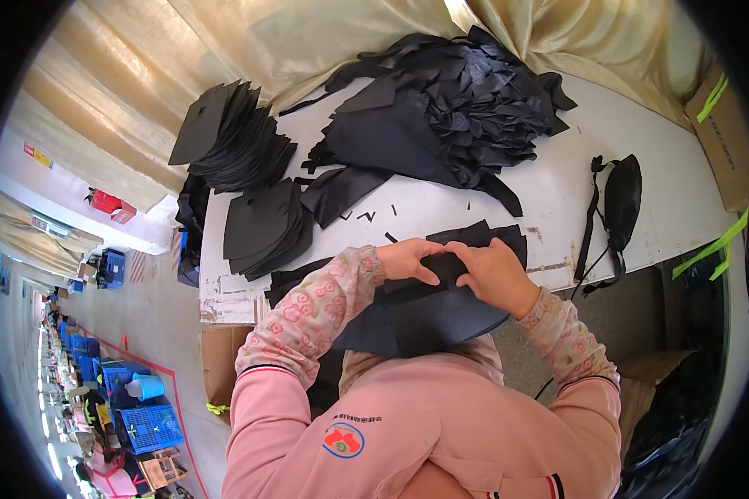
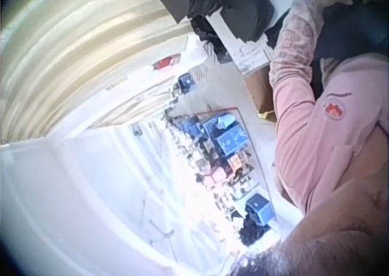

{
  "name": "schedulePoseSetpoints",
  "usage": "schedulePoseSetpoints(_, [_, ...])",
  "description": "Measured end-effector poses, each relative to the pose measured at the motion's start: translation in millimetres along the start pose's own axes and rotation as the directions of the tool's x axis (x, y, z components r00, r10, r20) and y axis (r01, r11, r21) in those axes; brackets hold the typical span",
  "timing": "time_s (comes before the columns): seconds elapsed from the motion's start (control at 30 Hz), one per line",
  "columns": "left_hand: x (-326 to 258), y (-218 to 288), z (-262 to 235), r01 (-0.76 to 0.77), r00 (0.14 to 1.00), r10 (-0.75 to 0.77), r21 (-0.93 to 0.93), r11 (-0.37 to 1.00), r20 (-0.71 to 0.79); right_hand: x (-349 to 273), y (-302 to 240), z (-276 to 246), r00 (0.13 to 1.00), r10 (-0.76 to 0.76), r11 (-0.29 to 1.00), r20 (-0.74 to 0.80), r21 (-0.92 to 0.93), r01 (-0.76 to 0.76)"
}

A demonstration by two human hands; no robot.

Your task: Sorting and stacking black fabric pieces on a workbench.

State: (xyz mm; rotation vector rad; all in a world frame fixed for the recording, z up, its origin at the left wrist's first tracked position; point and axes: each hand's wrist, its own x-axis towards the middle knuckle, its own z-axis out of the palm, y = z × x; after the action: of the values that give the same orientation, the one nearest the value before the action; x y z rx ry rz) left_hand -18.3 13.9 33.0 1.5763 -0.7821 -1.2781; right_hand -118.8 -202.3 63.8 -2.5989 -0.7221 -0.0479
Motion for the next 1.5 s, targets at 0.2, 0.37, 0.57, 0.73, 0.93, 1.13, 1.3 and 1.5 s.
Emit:
schedulePoseSetpoints(0.2, [-1.2,1.4,1.0,-0.005,0.999,0.007,0.044,0.999,-0.043,-0.6,-5.2,5.8,0.998,-0.003,0.994,-0.058,-0.108,-0.003])
schedulePoseSetpoints(0.37, [3.0,-5.7,2.4,-0.088,0.960,0.148,0.246,0.965,-0.237,-0.9,-1.8,11.9,0.996,0.008,0.991,-0.085,-0.130,-0.020])
schedulePoseSetpoints(0.57, [-12.8,-0.5,66.6,-0.128,0.824,0.552,0.910,0.395,-0.124,9.1,58.0,25.7,0.969,0.201,0.979,-0.144,0.058,-0.194])
schedulePoseSetpoints(0.73, [-18.6,-61.3,97.1,-0.074,0.948,0.312,0.912,0.404,-0.061,60.1,131.7,44.8,0.965,0.202,0.979,-0.168,0.032,-0.199])
schedulePoseSetpoints(0.93, [-16.5,-61.2,90.6,-0.154,0.931,0.364,0.866,0.476,-0.035,105.7,147.0,80.5,0.984,0.125,0.953,-0.128,-0.261,-0.155])
schedulePoseSetpoints(1.13, [-41.3,-31.3,41.1,-0.022,0.587,0.539,0.653,0.757,-0.605,116.8,74.0,46.6,0.975,-0.112,0.984,-0.192,0.112,0.136])
schedulePoseSetpoints(1.3, [-32.6,-4.3,-11.3,0.205,0.293,0.709,0.766,0.609,-0.641,102.9,6.3,7.3,0.944,-0.222,0.861,-0.245,0.406,0.307])
schedulePoseSetpoints(1.5, [-44.0,13.1,-33.9,0.110,0.263,0.709,0.750,0.652,-0.655,96.9,5.8,-16.8,0.890,-0.104,0.909,-0.445,0.320,0.266])
